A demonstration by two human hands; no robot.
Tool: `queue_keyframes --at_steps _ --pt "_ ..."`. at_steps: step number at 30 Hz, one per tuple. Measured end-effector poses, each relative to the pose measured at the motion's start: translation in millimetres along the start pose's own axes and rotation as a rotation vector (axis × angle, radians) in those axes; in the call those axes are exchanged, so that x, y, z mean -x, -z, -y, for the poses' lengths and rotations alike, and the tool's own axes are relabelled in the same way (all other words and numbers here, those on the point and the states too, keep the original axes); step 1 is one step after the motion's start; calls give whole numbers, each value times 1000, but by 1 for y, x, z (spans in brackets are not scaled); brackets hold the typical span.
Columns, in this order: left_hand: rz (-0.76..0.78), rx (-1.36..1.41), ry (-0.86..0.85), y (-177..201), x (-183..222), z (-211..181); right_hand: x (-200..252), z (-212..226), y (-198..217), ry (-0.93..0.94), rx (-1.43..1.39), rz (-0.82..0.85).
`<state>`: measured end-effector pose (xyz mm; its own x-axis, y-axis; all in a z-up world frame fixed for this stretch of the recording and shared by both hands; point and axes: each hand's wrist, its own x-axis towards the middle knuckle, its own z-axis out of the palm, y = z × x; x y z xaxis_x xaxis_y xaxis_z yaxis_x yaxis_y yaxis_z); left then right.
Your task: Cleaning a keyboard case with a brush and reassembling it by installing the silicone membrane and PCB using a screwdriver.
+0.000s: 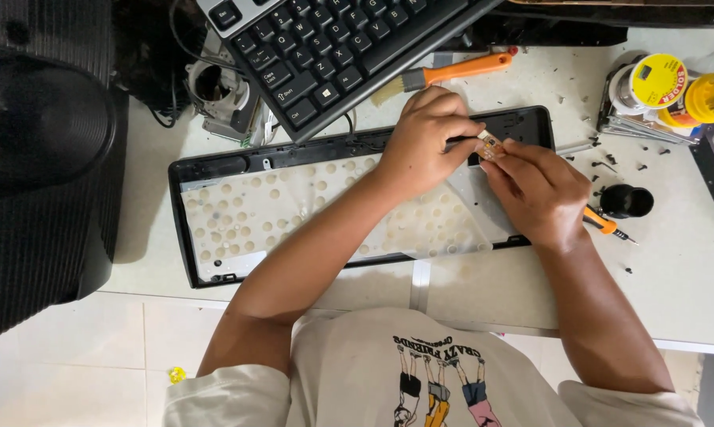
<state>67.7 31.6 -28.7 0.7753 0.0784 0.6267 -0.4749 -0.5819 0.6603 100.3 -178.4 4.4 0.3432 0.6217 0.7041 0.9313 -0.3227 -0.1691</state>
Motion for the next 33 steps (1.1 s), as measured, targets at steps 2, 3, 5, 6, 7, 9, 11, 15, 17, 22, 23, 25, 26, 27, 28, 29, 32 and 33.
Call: queue_keyframes --at_steps 2,3,5,6,7,9,11,15,17,22,23,25,26,27,28,29,32,33 --pt "15 21 -10 3 -2 1 2 -4 2 -41 -68 5" --pt "31 40 -21 4 -3 2 3 -7 3 -83 -137 8" --pt "32 42 -11 3 -3 4 2 -11 4 -80 -165 12" --pt "34 46 0 3 -2 5 1 -12 4 -78 -194 17" --pt "34 45 2 1 -1 6 0 -12 5 -79 -196 18" --pt "42 48 8 -2 2 8 -5 -12 6 -64 -257 22" --pt "107 56 7 13 -6 -5 -7 -8 11 -89 -303 72" --pt "140 40 -28 17 -6 -9 -7 -5 14 -148 -382 120" --pt "129 45 -27 17 -8 -12 -6 -7 12 -142 -319 79" --pt "106 -12 -47 5 -3 -7 -4 -6 6 -201 -210 48" --pt "84 -56 -19 -3 1 -1 -3 -6 2 -173 -181 24" --pt "62 -101 6 -8 6 4 -5 -7 0 -144 -151 -4" --pt "83 -144 -10 -6 5 2 -8 -6 3 -114 -66 11" --pt "104 -187 -25 -4 4 0 -11 -6 5 -85 20 25" --pt "105 -187 -25 -4 5 -3 -11 -5 6 -86 20 26" --pt "131 -229 -50 -3 5 -5 -10 -3 7 -83 62 76" --pt "149 -276 -60 -6 7 -5 -5 -3 7 -92 121 136" --pt "141 -282 -41 -7 8 -3 -3 -4 7 -104 134 148"
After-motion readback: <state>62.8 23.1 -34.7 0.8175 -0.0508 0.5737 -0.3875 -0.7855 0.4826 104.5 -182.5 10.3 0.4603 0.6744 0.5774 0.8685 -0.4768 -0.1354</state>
